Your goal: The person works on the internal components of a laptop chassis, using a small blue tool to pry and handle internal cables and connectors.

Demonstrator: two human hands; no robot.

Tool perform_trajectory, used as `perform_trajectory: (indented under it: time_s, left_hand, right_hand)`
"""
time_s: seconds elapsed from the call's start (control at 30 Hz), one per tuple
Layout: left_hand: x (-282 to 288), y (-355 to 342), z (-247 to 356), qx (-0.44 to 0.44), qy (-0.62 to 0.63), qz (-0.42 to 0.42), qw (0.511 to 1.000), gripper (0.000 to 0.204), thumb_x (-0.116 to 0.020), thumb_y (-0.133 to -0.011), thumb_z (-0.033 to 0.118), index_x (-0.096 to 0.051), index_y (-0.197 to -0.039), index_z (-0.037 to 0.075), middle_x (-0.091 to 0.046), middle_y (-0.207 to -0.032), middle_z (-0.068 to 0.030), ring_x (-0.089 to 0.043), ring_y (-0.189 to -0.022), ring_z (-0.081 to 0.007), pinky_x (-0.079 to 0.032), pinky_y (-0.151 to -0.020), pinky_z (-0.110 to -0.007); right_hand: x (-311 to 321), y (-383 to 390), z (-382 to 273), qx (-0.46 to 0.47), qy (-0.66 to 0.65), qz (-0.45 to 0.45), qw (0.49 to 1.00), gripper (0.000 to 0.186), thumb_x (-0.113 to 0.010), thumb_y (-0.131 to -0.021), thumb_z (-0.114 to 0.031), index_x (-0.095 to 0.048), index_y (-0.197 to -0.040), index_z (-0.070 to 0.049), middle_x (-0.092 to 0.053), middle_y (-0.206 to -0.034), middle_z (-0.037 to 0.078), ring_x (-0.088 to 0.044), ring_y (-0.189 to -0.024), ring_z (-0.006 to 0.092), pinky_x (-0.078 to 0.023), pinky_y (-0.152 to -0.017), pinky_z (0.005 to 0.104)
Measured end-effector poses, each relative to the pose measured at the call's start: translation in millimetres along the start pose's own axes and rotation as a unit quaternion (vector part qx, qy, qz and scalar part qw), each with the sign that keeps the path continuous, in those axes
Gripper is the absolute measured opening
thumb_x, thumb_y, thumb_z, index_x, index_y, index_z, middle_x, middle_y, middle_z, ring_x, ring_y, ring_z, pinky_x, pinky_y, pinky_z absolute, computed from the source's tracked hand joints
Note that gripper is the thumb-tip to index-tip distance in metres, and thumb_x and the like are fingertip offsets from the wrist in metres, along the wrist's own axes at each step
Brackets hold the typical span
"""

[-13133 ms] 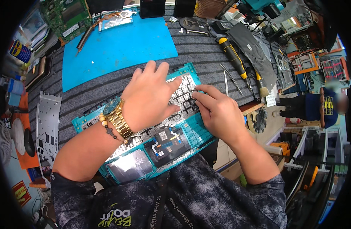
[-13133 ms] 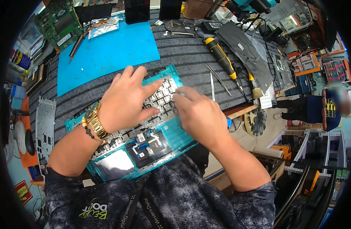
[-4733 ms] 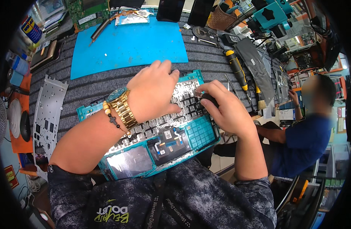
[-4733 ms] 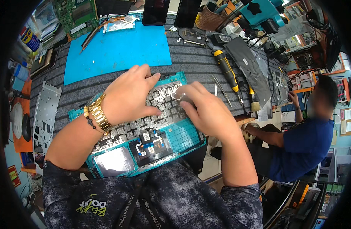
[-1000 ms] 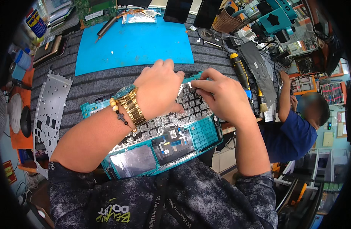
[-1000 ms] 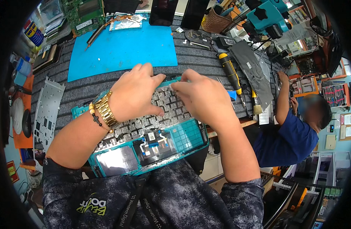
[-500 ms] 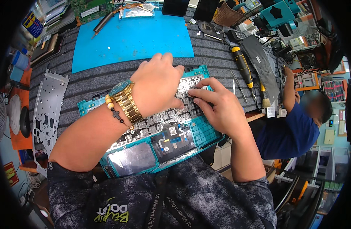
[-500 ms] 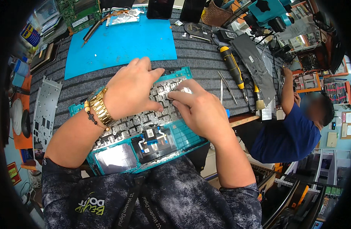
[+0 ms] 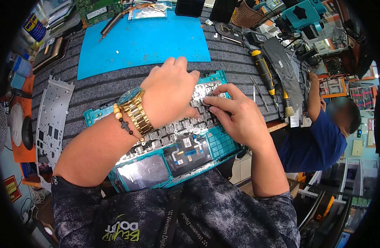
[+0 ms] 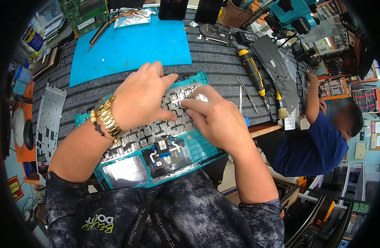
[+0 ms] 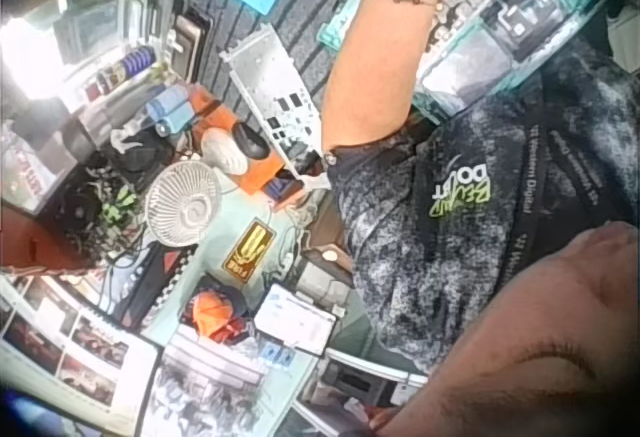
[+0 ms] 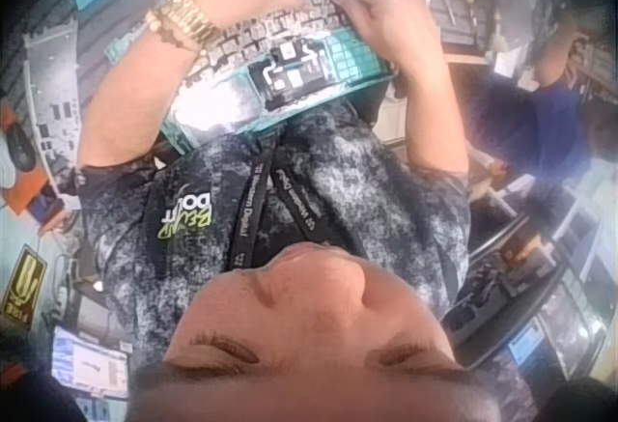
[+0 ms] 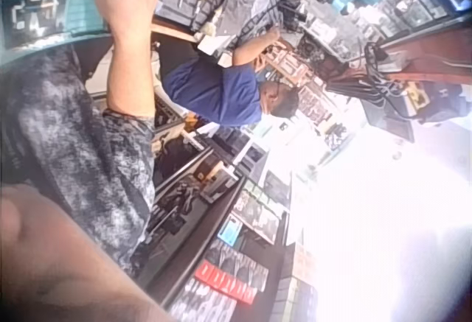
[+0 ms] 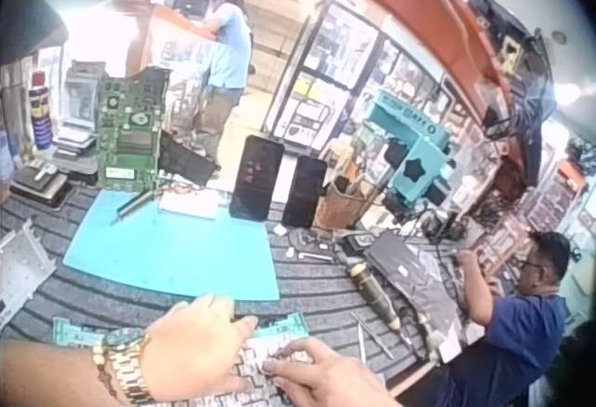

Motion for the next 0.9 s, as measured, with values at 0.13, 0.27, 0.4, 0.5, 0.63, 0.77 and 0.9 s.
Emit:
perform_trajectory:
  time_s: [0.13,0.27,0.4,0.5,0.63,0.77,0.9]
  left_hand:
    - [0,1,0,-0.007,-0.002,0.008,1.0,0.102,-0.113,-0.077,0.049,-0.079,-0.159,0.0,-0.073,-0.133,-0.0208,-0.072,-0.128,-0.0401,-0.065,-0.109,-0.053]
    - [0,0,-1,-0.015,-0.009,0.011,1.0,0.101,-0.114,-0.076,0.049,-0.08,-0.157,0.0,-0.074,-0.132,-0.021,-0.073,-0.126,-0.0409,-0.065,-0.108,-0.053]
    - [-2,-2,0,-0.017,-0.013,0.008,1.0,0.102,-0.115,-0.074,0.049,-0.081,-0.156,-0.001,-0.075,-0.131,-0.0214,-0.073,-0.125,-0.0415,-0.065,-0.108,-0.053]
    - [-2,-2,0,-0.019,-0.014,0.009,1.0,0.102,-0.115,-0.073,0.049,-0.081,-0.155,-0.001,-0.075,-0.131,-0.0215,-0.073,-0.125,-0.0418,-0.065,-0.108,-0.053]
    - [-1,-2,0,-0.021,-0.018,0.006,1.0,0.103,-0.115,-0.073,0.049,-0.081,-0.156,-0.001,-0.075,-0.131,-0.0215,-0.073,-0.126,-0.0418,-0.065,-0.108,-0.053]
    - [-1,-3,1,-0.019,-0.021,0.001,1.0,0.105,-0.114,-0.074,0.051,-0.08,-0.158,-0.001,-0.074,-0.132,-0.0212,-0.073,-0.127,-0.0413,-0.065,-0.109,-0.052]
    - [2,-4,-1,-0.013,-0.028,-0.014,0.999,0.106,-0.114,-0.075,0.055,-0.08,-0.159,-0.001,-0.073,-0.132,-0.0204,-0.073,-0.127,-0.0406,-0.065,-0.109,-0.052]
  right_hand:
    - [-5,3,-4,-0.018,0.002,0.015,1.0,0.02,-0.086,-0.109,-0.014,-0.094,-0.127,-0.016,-0.082,-0.133,0.011,-0.086,-0.103,0.0438,-0.068,-0.089,0.0572]
    - [-16,8,-9,-0.023,0.015,0.044,0.999,0.02,-0.086,-0.109,-0.013,-0.093,-0.127,-0.014,-0.081,-0.133,0.011,-0.086,-0.101,0.0434,-0.069,-0.087,0.0574]
    - [-23,10,-9,-0.01,0.03,0.061,0.998,0.02,-0.086,-0.108,-0.012,-0.093,-0.127,-0.013,-0.08,-0.131,0.011,-0.086,-0.099,0.0436,-0.069,-0.084,0.0576]
    - [-25,10,-9,-0.007,0.03,0.067,0.997,0.02,-0.087,-0.108,-0.012,-0.093,-0.127,-0.012,-0.08,-0.129,0.012,-0.085,-0.097,0.0441,-0.068,-0.083,0.058]
    - [-22,7,-9,-0.014,0.023,0.057,0.998,0.019,-0.086,-0.108,-0.013,-0.093,-0.125,-0.013,-0.08,-0.128,0.011,-0.085,-0.096,0.0441,-0.068,-0.082,0.0591]
    - [-8,-2,-9,-0.012,0.052,0.012,0.998,0.018,-0.085,-0.108,-0.017,-0.094,-0.124,-0.017,-0.08,-0.127,0.009,-0.086,-0.097,0.042,-0.068,-0.083,0.0588]
    - [14,-21,-4,0.063,0.128,-0.047,0.989,0.02,-0.086,-0.105,-0.018,-0.095,-0.122,-0.023,-0.079,-0.131,0.006,-0.086,-0.101,0.0384,-0.068,-0.087,0.0555]
Point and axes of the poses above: each hand's wrist, its own y-axis away from the middle knuckle, its own x-axis out of the back of the hand, z = x × y, the point moved 2 cm from there along -y, towards the middle knuckle
